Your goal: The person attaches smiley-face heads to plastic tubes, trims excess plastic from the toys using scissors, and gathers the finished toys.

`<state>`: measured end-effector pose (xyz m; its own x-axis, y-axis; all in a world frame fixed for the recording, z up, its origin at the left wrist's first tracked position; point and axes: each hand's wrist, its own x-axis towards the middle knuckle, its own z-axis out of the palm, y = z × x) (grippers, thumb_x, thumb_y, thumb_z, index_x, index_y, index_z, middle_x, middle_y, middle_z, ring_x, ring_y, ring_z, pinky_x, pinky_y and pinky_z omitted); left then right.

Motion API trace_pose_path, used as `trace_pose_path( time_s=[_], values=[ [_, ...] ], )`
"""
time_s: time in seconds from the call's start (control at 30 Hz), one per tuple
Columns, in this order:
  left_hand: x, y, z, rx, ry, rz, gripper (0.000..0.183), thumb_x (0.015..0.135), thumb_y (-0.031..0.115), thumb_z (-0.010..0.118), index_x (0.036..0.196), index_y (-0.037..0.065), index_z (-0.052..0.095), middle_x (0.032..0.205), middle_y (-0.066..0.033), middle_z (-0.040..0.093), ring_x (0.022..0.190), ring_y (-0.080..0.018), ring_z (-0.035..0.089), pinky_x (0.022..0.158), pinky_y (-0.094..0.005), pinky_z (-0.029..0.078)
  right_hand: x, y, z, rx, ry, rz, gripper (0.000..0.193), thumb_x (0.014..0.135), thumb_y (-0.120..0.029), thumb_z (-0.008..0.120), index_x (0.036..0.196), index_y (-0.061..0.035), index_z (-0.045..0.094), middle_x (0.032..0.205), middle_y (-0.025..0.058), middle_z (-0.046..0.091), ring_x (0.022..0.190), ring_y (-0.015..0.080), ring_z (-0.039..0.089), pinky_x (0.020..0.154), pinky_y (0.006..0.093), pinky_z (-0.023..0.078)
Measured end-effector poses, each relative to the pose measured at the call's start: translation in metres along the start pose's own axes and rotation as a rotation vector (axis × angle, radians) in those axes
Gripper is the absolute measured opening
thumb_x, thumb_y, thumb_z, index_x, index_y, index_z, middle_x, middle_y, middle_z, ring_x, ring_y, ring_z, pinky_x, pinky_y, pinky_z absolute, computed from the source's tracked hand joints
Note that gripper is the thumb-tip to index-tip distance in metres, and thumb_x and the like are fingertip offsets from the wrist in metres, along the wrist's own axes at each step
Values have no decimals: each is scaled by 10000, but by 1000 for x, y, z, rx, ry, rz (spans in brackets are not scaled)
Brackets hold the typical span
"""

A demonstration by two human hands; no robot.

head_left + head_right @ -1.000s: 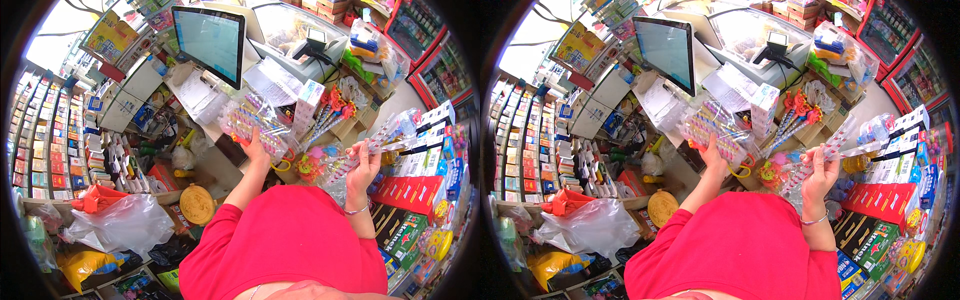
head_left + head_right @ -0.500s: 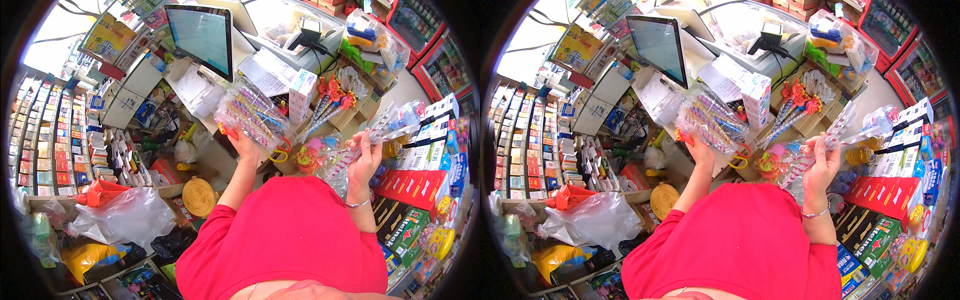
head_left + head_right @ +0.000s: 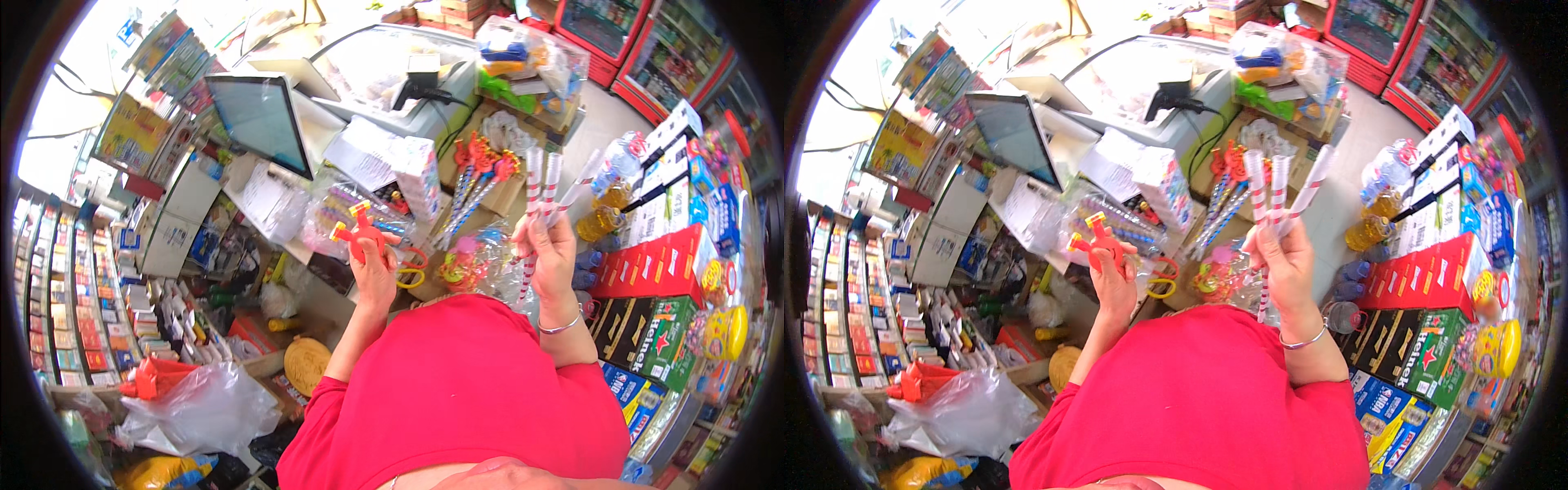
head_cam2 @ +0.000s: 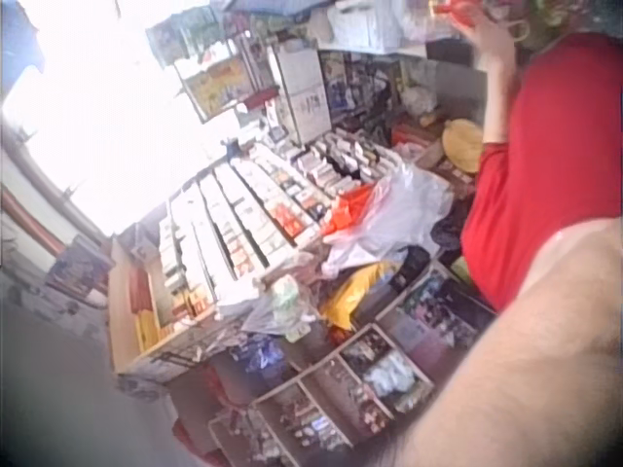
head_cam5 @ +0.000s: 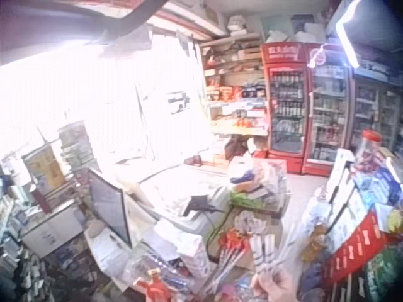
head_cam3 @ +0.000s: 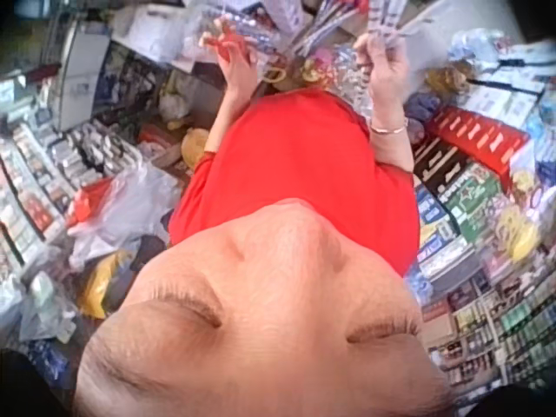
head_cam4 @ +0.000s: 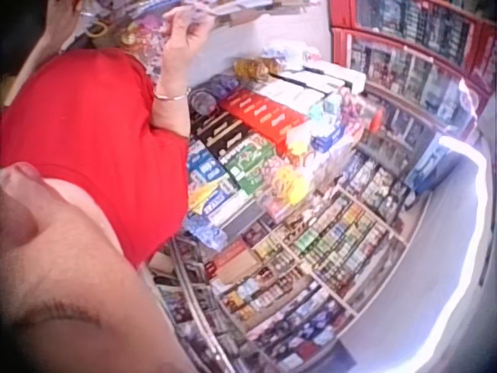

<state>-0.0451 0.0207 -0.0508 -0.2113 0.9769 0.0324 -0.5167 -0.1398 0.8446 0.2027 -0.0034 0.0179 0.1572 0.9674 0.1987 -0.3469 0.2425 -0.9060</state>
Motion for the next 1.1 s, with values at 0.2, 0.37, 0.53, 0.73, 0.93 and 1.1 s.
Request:
trace_pose_path(
  time_s=[0.2, 0.37, 0.53, 0.73, 0.93, 1.1],
  values=[
    [24, 4, 71, -279, -205, -250, 357, 964, 386, 443, 1136, 80, 504, 938, -90, 601, 583, -127, 491, 536, -253, 407, -23, -25, -18, -75, 3, -44, 161, 879, -58, 602, 1019, -28, 526, 796, 88, 626, 615, 102, 559, 552, 223, 455],
    [27, 21, 125, -319, -374, -393, 315, 936, 291, 521, 1163, 73, 528, 1059, -107, 603, 837, -181, 619, 729, -304, 522, -41, -25, -33, -242, 91, -56, 181, 844, -56, 655, 1001, -15, 576, 778, 39, 620, 630, 68, 560, 563, 198, 444],
    [26, 18, 140, -337, -394, -396, 327, 935, 295, 508, 1175, 72, 521, 1096, -138, 604, 947, -225, 633, 820, -369, 547, -54, -5, -51, -567, 122, -112, 113, 799, -45, 695, 869, -13, 612, 716, -20, 536, 593, 30, 421, 523, 188, 330],
    [17, 10, 142, -283, -444, -369, 307, 936, 281, 508, 1167, 79, 521, 1097, -152, 606, 963, -252, 631, 835, -381, 541, -54, 0, -50, -712, 94, -213, 157, 760, -35, 709, 863, -16, 593, 681, 32, 502, 555, 90, 417, 489, 240, 336],
    [16, 4, 138, -176, -493, -270, 301, 935, 289, 510, 1154, 83, 515, 1085, -151, 611, 967, -256, 630, 837, -385, 535, -49, -2, -46, -846, 79, -290, 118, 799, -31, 678, 860, -2, 581, 684, 21, 509, 580, 64, 434, 496, 226, 343],
    [23, 4, 144, -143, -490, -264, 283, 939, 274, 512, 1125, 62, 523, 1056, -140, 623, 957, -248, 635, 821, -377, 534, -44, 0, -44, -820, 54, -168, 138, 800, -71, 673, 886, -14, 580, 607, 53, 500, 495, 106, 446, 455, 263, 353]
  ],
)
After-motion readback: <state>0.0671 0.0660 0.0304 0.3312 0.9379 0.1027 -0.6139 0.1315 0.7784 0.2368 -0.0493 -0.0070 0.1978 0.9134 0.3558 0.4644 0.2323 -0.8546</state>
